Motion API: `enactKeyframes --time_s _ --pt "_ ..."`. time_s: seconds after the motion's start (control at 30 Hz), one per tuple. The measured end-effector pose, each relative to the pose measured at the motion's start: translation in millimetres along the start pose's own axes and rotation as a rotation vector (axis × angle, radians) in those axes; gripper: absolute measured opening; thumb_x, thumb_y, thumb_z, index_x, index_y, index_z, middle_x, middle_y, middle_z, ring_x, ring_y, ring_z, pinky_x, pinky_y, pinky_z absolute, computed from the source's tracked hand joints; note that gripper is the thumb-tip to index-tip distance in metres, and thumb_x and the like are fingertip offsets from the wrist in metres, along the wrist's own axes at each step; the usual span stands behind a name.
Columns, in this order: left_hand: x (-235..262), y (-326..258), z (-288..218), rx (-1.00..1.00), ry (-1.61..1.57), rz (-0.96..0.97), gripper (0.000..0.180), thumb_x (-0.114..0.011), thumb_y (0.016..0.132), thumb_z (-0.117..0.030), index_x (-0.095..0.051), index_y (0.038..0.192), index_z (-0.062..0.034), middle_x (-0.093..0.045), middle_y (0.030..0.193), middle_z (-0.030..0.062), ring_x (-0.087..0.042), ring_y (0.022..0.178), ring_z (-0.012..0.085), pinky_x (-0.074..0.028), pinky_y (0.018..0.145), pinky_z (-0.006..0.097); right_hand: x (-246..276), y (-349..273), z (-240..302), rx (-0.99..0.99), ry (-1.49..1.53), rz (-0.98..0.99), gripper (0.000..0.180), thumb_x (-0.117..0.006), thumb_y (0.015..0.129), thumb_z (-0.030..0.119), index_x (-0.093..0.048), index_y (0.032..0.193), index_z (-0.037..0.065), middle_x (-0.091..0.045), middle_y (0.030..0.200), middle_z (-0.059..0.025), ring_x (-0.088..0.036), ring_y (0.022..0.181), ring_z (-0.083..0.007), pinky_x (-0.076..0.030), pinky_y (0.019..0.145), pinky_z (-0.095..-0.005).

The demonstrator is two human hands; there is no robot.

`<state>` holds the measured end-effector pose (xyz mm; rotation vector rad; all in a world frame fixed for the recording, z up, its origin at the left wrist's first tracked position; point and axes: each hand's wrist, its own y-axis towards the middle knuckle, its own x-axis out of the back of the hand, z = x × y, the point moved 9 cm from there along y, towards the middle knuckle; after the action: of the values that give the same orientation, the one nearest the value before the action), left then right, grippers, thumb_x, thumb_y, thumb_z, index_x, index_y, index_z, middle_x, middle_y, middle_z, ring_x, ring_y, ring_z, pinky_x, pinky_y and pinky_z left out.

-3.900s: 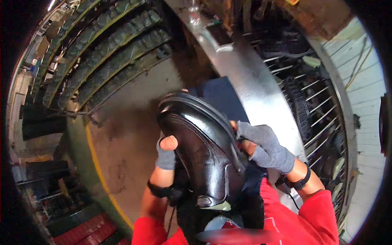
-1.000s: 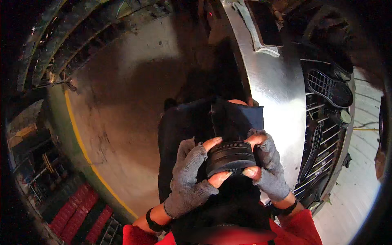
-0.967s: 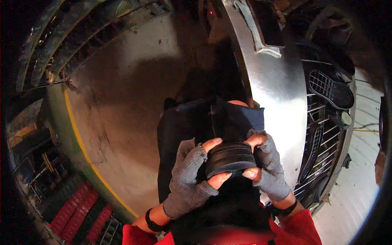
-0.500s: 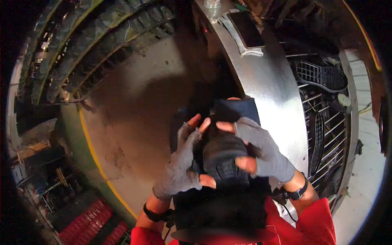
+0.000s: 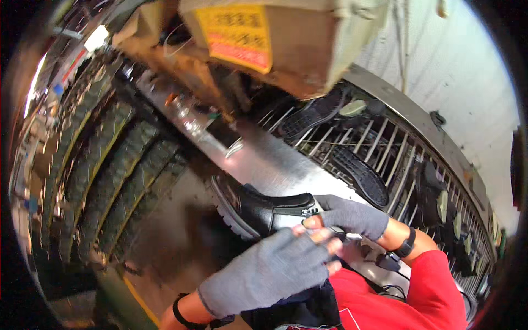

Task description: Inspecting and checking shoes at a factory workstation.

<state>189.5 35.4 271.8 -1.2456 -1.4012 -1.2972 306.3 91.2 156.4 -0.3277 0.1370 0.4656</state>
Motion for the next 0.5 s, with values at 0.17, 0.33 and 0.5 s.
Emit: enactKeyframes --time_s 0.17,0.33,0.5 --pt "81.7 7.5 2.6 0.191 -0.082 -0.147 0.043 -0.07 0.085 -0.023 -0.072 0.127 -0.0132 -0.069 0.13 0.0123 -0.07 0.115 0.0288 -0.057 0.089 0.04 123.9 -83.0 -19.3 0.004 -0.148 -0.558 0.039 -0.081 0.09 0.038 -0.071 0.104 0.003 -0.067 0.091 0.001 -0.058 0.084 -0.0106 -0.049 0.074 -0.0308" --pt "110.4 41.5 -57.4 -0.008 0.134 -0.318 0.031 -0.065 0.09 -0.024 -0.072 0.118 -0.0123 -0.071 0.118 0.01 -0.07 0.109 0.025 -0.055 0.087 0.041 261.2 -213.8 -31.1 -0.219 -0.918 -1.211 0.05 -0.082 0.085 0.048 -0.073 0.109 0.005 -0.074 0.092 -0.0112 -0.07 0.082 -0.0223 -0.055 0.076 -0.0382" --pt "88.7 57.7 -77.0 -0.021 0.157 -0.226 0.026 -0.067 0.094 -0.024 -0.072 0.116 -0.0108 -0.072 0.115 0.0097 -0.071 0.102 0.0298 -0.055 0.081 0.042 338.6 -308.5 -98.5 -0.537 -1.011 -1.302 0.072 -0.082 0.085 0.047 -0.061 0.14 0.006 -0.073 0.121 -0.0227 -0.071 0.114 -0.0398 -0.054 0.096 -0.0445"
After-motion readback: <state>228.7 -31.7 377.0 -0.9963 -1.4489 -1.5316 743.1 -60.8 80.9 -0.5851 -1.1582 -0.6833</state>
